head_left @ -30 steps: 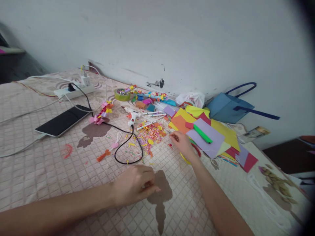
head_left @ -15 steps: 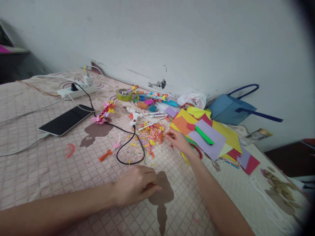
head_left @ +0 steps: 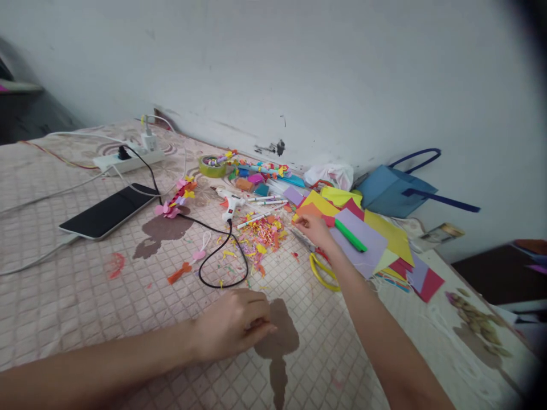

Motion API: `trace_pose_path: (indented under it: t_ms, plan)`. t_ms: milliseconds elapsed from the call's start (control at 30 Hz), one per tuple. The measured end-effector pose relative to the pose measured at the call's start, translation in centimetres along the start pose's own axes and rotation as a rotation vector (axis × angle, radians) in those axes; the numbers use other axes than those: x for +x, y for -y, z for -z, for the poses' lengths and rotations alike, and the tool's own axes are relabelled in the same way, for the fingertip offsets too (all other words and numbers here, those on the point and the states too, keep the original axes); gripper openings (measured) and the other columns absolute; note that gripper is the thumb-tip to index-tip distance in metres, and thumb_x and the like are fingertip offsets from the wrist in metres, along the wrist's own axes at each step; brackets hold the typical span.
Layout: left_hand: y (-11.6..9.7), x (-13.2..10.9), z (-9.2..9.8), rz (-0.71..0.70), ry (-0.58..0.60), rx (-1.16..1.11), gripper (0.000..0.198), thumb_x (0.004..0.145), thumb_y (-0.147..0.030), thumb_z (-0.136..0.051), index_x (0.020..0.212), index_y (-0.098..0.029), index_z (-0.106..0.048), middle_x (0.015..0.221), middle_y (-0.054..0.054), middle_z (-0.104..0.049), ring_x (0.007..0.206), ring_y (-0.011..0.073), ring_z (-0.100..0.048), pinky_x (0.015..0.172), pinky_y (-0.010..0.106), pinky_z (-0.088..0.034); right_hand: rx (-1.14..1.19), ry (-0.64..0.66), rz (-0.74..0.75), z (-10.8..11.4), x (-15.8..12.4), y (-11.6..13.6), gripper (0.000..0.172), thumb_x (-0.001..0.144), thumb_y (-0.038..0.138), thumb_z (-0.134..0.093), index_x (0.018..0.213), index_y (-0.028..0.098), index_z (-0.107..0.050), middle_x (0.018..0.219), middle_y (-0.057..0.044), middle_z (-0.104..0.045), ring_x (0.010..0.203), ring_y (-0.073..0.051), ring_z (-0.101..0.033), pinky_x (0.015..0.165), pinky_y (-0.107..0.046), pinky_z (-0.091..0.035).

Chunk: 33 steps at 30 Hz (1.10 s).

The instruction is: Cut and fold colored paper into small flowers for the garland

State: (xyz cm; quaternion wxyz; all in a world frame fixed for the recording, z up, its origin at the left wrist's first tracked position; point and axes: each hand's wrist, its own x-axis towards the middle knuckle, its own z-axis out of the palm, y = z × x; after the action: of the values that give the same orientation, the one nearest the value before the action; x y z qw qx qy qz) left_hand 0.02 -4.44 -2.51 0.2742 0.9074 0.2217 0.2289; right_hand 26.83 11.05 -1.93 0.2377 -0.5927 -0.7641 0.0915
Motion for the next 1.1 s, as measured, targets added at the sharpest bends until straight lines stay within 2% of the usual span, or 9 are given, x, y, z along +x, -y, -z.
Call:
trace_pose_path:
  t_ms: [167,267,500,600,867,1100]
  plan:
    - [0.0,0.1,0.2,-0.013,0.008,0.008,0.023,0.089,-0.025,-0.043,0.074,-0.014,-0.055,0.071,0.002,-0.058,0.066,0.0117,-0.053,0.058,0.023,-0.037,0.005,0.176,0.126,-1.1,0.8,1.2,0.009,0.070,0.011,-0.059,0.075,0.016,-0.065,0.072,-0.001,-0.064,0.064,-0.012,-0.055,0.060,-0.021,-0.039]
    - [-0.1,0.1,0.3,-0.010,0.028,0.008,0.022,0.089,-0.024,-0.044,0.074,-0.014,-0.056,0.071,0.003,-0.058,0.066,0.0117,-0.053,0.058,0.023,-0.038,-0.002,0.207,0.156,-1.5,0.7,1.7,0.013,0.070,0.009,-0.058,0.079,0.016,-0.064,0.072,0.000,-0.061,0.064,-0.012,-0.053,0.060,-0.021,-0.039]
    - [0.0,0.0,0.1,-0.005,0.031,0.015,0.023,0.090,-0.025,-0.042,0.074,-0.015,-0.055,0.072,0.003,-0.059,0.067,0.0123,-0.054,0.059,0.023,-0.038,-0.019,0.122,0.127,-3.2,1.7,2.1,0.018,0.072,0.016,-0.059,0.090,0.016,-0.060,0.077,-0.002,-0.060,0.073,-0.015,-0.054,0.067,-0.025,-0.039]
    - [0.0,0.0,0.1,-0.003,0.033,0.007,0.022,0.090,-0.025,-0.042,0.075,-0.014,-0.055,0.073,0.003,-0.059,0.068,0.0123,-0.054,0.059,0.023,-0.038,0.004,0.111,0.127,-3.6,2.2,2.1,0.015,0.069,0.013,-0.059,0.084,0.017,-0.060,0.077,-0.002,-0.060,0.074,-0.015,-0.054,0.067,-0.025,-0.040]
    - [0.0,0.0,0.2,-0.007,0.044,0.024,0.020,0.089,-0.024,-0.043,0.076,-0.014,-0.055,0.074,0.003,-0.059,0.068,0.0124,-0.055,0.060,0.023,-0.038,0.090,0.035,0.034,-2.3,1.8,0.7,0.015,0.074,0.016,-0.050,0.087,0.016,-0.056,0.078,-0.002,-0.063,0.063,-0.012,-0.057,0.058,-0.022,-0.044]
    - [0.3,0.0,-0.2,-0.011,0.007,0.007,0.021,0.089,-0.024,-0.043,0.074,-0.015,-0.055,0.071,0.003,-0.059,0.067,0.0125,-0.054,0.058,0.023,-0.037,0.029,-0.097,-0.036,-0.5,1.7,-1.1,0.014,0.074,0.016,-0.046,0.080,0.017,-0.059,0.072,-0.002,-0.064,0.064,-0.014,-0.059,0.057,-0.024,-0.044]
